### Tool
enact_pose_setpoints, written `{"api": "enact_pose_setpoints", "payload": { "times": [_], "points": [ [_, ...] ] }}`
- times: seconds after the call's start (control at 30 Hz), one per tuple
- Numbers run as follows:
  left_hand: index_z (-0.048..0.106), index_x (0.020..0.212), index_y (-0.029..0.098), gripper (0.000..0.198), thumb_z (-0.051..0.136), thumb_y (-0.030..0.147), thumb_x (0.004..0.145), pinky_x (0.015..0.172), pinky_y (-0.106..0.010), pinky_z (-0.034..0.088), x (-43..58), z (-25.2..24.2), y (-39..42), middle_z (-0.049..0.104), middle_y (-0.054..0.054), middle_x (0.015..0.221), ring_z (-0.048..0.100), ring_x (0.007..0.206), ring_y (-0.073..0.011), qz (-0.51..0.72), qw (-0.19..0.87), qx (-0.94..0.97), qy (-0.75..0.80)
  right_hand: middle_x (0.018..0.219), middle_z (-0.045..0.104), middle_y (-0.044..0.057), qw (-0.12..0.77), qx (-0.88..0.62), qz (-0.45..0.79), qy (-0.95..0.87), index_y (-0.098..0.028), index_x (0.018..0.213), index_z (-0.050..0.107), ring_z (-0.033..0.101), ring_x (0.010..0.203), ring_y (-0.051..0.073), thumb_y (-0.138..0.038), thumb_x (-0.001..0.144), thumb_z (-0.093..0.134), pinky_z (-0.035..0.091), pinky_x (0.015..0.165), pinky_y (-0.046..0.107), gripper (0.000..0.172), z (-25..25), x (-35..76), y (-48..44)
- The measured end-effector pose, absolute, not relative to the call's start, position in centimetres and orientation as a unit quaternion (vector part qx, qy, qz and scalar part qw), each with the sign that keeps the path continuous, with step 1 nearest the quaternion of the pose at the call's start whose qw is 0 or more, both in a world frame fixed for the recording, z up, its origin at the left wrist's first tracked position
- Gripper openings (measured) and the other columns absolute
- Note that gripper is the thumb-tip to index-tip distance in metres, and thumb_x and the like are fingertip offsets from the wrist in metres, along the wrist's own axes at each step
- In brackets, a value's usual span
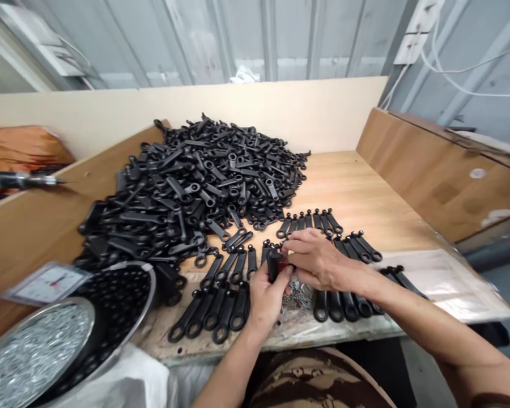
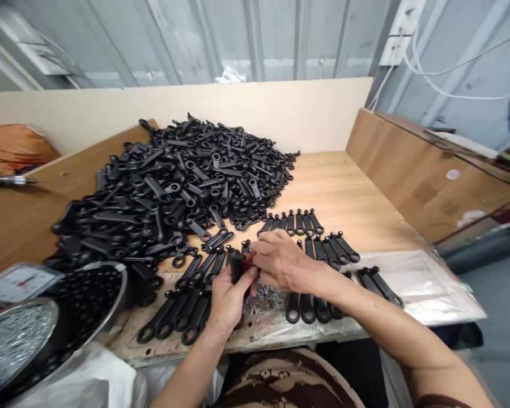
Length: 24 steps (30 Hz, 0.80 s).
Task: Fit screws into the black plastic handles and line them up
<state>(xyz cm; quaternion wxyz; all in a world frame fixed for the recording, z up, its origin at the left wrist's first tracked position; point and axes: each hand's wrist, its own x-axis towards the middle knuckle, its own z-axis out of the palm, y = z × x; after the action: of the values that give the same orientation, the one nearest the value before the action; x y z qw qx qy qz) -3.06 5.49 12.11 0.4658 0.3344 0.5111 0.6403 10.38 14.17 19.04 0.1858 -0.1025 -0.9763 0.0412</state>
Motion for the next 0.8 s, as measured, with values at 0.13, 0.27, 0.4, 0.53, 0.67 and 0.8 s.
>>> {"api": "enact_pose_setpoints", "payload": {
  "times": [0.13, 0.27, 0.4, 0.53, 0.67, 0.8],
  "points": [
    [0.061, 0.085, 0.015, 0.019, 0.065, 0.026, 0.071, 0.042, -0.019, 0.031, 0.9, 13.2, 5.4, 0.054, 0.006, 0.053, 0.043, 0.039, -0.0058, 0.622, 0.544, 0.328, 0.458, 0.1, 0.061, 0.009, 0.277, -0.166, 0.07, -0.944, -0.015, 0.099, 0.059, 0.052, 0.094, 0.019, -0.017, 0.085, 0.047, 0.041, 0.082, 0.036, 0.018, 17.4, 14.8, 11.1],
    [0.059, 0.085, 0.015, 0.018, 0.06, 0.027, 0.073, 0.04, -0.018, 0.029, 4.4, 14.2, 5.5, 0.052, 0.006, 0.054, 0.043, 0.037, -0.0046, 0.596, 0.614, 0.317, 0.41, 0.106, 0.061, 0.01, 0.448, -0.255, 0.089, -0.852, -0.017, 0.111, 0.056, 0.058, 0.094, 0.018, -0.014, 0.085, 0.048, 0.047, 0.078, 0.032, 0.027, 14.7, 17.6, 8.5],
    [0.059, 0.087, 0.013, 0.019, 0.057, 0.028, 0.076, 0.039, -0.018, 0.031, 6.9, 14.3, 5.7, 0.051, 0.005, 0.05, 0.044, 0.038, -0.0063, 0.559, 0.654, 0.32, 0.397, 0.107, 0.062, 0.013, 0.519, -0.33, 0.021, -0.788, -0.018, 0.12, 0.052, 0.059, 0.098, 0.022, -0.006, 0.082, 0.048, 0.048, 0.078, 0.036, 0.04, 12.0, 18.8, 6.8],
    [0.056, 0.092, 0.012, 0.02, 0.055, 0.026, 0.078, 0.042, -0.02, 0.036, 8.4, 13.9, 5.6, 0.053, 0.003, 0.052, 0.05, 0.044, -0.0093, 0.528, 0.665, 0.339, 0.404, 0.103, 0.064, 0.013, 0.56, -0.357, 0.024, -0.747, -0.018, 0.121, 0.05, 0.061, 0.093, 0.022, -0.004, 0.081, 0.048, 0.05, 0.076, 0.037, 0.043, 10.6, 19.7, 6.3],
    [0.053, 0.094, 0.013, 0.02, 0.051, 0.028, 0.08, 0.042, -0.021, 0.038, 9.2, 12.9, 5.6, 0.057, 0.002, 0.061, 0.049, 0.045, -0.009, 0.49, 0.597, 0.443, 0.456, 0.096, 0.066, 0.006, 0.585, -0.41, 0.172, -0.678, -0.021, 0.11, 0.058, 0.063, 0.083, 0.016, -0.011, 0.084, 0.049, 0.051, 0.074, 0.029, 0.029, 10.8, 21.0, 6.1],
    [0.056, 0.084, 0.015, 0.014, 0.055, 0.028, 0.079, 0.04, -0.02, 0.033, 9.4, 12.4, 5.8, 0.051, 0.006, 0.055, 0.04, 0.04, -0.0065, 0.459, 0.53, 0.514, 0.494, 0.095, 0.068, 0.003, 0.599, -0.409, 0.288, -0.625, -0.023, 0.104, 0.064, 0.064, 0.083, 0.015, -0.017, 0.085, 0.052, 0.052, 0.074, 0.025, 0.023, 11.4, 21.7, 5.9]
  ]
}}
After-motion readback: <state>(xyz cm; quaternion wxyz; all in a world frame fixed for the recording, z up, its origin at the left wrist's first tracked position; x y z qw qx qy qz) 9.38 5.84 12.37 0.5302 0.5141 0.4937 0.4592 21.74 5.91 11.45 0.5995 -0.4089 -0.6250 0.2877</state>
